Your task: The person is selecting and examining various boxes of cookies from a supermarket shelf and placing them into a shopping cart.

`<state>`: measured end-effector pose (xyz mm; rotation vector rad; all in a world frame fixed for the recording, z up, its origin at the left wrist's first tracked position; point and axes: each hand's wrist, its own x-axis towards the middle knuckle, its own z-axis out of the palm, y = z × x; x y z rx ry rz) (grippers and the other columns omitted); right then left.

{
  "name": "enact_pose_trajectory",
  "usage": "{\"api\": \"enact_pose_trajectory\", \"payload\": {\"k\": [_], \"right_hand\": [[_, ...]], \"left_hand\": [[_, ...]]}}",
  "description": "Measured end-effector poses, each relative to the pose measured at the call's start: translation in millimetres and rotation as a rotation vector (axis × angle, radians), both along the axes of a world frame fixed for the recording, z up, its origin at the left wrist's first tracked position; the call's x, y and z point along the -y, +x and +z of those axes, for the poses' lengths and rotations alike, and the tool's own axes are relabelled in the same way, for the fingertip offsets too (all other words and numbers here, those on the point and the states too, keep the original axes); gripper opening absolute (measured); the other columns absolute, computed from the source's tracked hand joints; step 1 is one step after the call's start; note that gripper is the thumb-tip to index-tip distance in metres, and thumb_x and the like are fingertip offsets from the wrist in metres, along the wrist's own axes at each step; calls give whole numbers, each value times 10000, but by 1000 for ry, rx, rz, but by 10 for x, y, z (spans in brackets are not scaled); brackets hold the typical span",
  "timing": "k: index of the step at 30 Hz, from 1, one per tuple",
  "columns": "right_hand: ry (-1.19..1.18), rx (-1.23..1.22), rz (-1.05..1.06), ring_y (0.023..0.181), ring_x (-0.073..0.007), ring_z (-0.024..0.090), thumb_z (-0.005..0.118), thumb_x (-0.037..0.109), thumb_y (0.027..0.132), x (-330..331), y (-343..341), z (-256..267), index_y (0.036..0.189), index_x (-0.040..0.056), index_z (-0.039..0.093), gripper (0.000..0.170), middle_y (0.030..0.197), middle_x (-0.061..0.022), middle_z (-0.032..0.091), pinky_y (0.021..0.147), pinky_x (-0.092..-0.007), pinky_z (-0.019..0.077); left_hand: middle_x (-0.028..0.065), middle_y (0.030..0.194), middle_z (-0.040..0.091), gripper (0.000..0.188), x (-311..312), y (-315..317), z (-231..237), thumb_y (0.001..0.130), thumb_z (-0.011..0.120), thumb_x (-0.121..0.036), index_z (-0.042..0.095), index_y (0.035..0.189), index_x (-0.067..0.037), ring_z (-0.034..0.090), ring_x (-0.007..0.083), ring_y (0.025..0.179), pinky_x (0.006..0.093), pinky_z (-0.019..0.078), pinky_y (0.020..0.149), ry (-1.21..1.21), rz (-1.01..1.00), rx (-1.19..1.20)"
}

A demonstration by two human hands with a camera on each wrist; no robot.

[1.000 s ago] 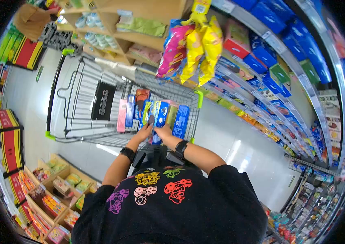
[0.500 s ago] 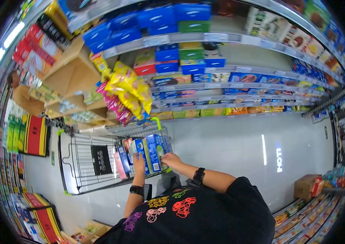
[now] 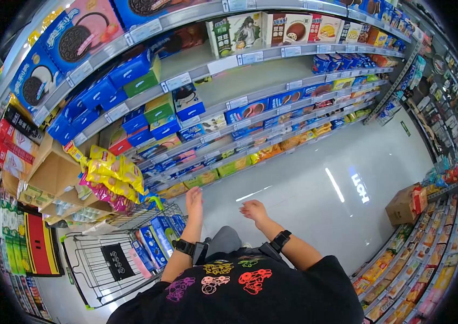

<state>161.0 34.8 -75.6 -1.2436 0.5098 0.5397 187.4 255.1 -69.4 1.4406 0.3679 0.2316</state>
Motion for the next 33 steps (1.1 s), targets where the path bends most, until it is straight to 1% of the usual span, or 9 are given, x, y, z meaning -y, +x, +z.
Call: {"api": "enact_pose_trajectory", "payload": {"k": [4, 8, 10, 14, 16, 17, 21, 24, 33], "right_hand": [[-320, 437, 56, 817, -178, 598, 492, 127, 841, 12, 400, 52, 1005, 14, 510, 199, 879, -126, 607, 691, -277, 475], [-228, 606, 101, 836, -176, 594, 464, 106, 854, -168, 1071, 99, 1036, -1, 481, 212, 909, -134, 595, 696, -276, 473], [-173, 674, 140, 848, -196, 596, 451, 108, 861, -292, 1565, 151, 1090, 9, 445, 250, 943, -143, 582, 697, -286, 483], [-93, 533, 60, 789, -240, 608, 470, 169, 858, -650, 2438, 745, 1261, 124, 284, 446, 959, -151, 559, 623, -334, 515], [-179, 478, 56, 709, -228, 616, 508, 222, 844, -842, 2729, 1172, 1304, 180, 217, 546, 866, -128, 579, 541, -337, 520], [-163, 490, 82, 682, -255, 621, 503, 268, 845, -895, 2860, 1306, 1324, 242, 177, 581, 940, -159, 559, 536, -365, 534], [-3, 326, 183, 753, -316, 616, 476, 292, 859, -991, 3299, 1399, 1340, 275, 151, 580, 1125, -165, 473, 613, -396, 532], [149, 305, 222, 754, -321, 616, 484, 277, 856, -1074, 3370, 1435, 1340, 280, 166, 579, 1124, -152, 482, 633, -415, 529], [293, 243, 171, 755, -286, 610, 524, 130, 809, -1032, 3462, 1393, 1335, 210, 250, 599, 1050, -153, 530, 612, -403, 542]], "left_hand": [[82, 1059, 536, 288, 101, 402, 258, 819, 512, -142, 470, 1094, -67, 513, 142, 938, 255, 400, 738, -133, -77, 15], [65, 998, 568, 294, 67, 877, 497, 823, 505, -125, 460, 1110, -75, 542, 135, 874, 243, 409, 697, -291, -153, 29], [66, 962, 573, 325, 8, 1168, 301, 824, 514, -134, 432, 1130, -62, 540, 138, 846, 248, 407, 688, -286, -222, 82], [120, 978, 595, 470, -161, 1806, 67, 809, 546, -267, 387, 1192, -45, 574, 222, 888, 329, 450, 733, 253, -453, -92], [105, 948, 585, 505, -199, 2054, 284, 814, 557, -237, 359, 1232, -33, 556, 180, 875, 288, 440, 722, 289, -515, -85], [97, 932, 579, 524, -223, 2121, 349, 817, 562, -222, 345, 1252, -28, 547, 159, 868, 268, 435, 716, 305, -550, -98], [151, 1013, 585, 568, -349, 2445, 369, 797, 552, -334, 360, 1234, -25, 563, 256, 927, 330, 444, 778, 380, -645, -113], [140, 1041, 565, 577, -433, 2521, 663, 799, 555, -346, 356, 1241, -32, 548, 247, 950, 326, 442, 784, 316, -769, -190], [112, 1072, 530, 482, -370, 2551, 454, 834, 526, -297, 380, 1209, -31, 530, 194, 960, 297, 443, 756, 179, -627, -54]]}}
